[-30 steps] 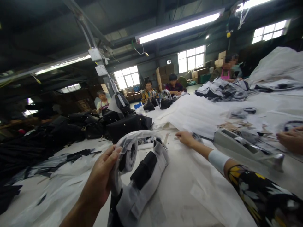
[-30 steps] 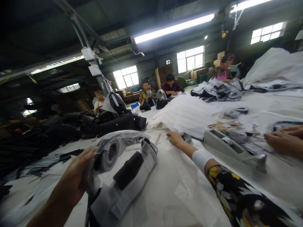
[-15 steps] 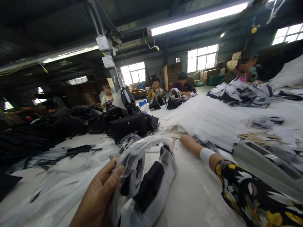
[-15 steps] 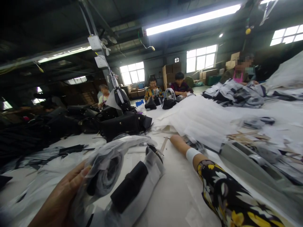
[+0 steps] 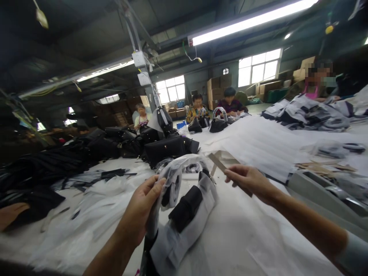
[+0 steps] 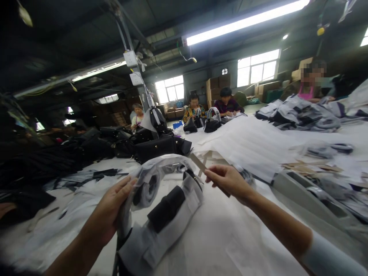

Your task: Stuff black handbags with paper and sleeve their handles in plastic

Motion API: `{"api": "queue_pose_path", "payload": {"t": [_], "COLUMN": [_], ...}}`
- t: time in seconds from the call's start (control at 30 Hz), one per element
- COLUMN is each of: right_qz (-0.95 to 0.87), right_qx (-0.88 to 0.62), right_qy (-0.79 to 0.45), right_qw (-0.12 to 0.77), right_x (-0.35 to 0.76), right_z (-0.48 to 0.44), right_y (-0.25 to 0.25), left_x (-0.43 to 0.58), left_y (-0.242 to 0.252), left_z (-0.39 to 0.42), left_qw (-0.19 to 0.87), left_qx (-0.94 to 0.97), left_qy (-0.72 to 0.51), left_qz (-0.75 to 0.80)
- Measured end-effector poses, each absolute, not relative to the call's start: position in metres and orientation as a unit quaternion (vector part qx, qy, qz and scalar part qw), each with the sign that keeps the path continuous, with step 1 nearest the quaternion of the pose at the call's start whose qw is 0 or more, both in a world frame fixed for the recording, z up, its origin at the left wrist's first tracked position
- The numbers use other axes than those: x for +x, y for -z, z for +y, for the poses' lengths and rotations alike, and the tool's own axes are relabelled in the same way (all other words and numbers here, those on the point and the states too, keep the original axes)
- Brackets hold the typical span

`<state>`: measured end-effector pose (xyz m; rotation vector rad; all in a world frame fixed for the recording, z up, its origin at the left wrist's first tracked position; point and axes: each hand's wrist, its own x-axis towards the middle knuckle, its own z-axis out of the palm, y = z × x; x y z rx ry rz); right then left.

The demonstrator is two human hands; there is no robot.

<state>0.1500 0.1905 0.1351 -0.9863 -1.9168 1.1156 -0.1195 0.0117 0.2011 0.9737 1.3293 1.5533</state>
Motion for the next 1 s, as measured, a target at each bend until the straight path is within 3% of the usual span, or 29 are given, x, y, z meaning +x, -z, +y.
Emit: {"api": "queue_pose_path", "payload": {"t": [0.1, 0.23, 0.53, 0.8, 1.0], "right_qz": [-0.718, -0.705, -0.661, -0.449, -0.472], "right_qx": [-0.303, -0.273, -0.238, -0.139, -0.201], "right_qy": [-0.552, -0.600, -0.627, -0.835, -0.802], "right_qw": [0.296, 0.261, 0.335, 0.288, 0.306], "right_x": [0.151, 0.136, 0.081, 0.076, 0.075], "right_z": [0.136, 0.098, 0.080, 0.068, 0.060], "right_y": [-0.146, -0.152, -0.164, -0.179, -0.183], "left_x": [-0.118, -0.113, -0.099, -0.096, -0.094], "left_y": [-0.204, -0.210, -0.221, -0.226, -0.222], "left_z": [0.011, 0.006, -0.010, -0.015, -0.017], "left_qw": [0.421, 0.413, 0.385, 0.353, 0.238], "left_qx": [0.418, 0.456, 0.552, 0.589, 0.645], "left_qy": [-0.607, -0.578, -0.499, -0.469, -0.447], "left_qz": [0.528, 0.536, 0.545, 0.556, 0.573]}}
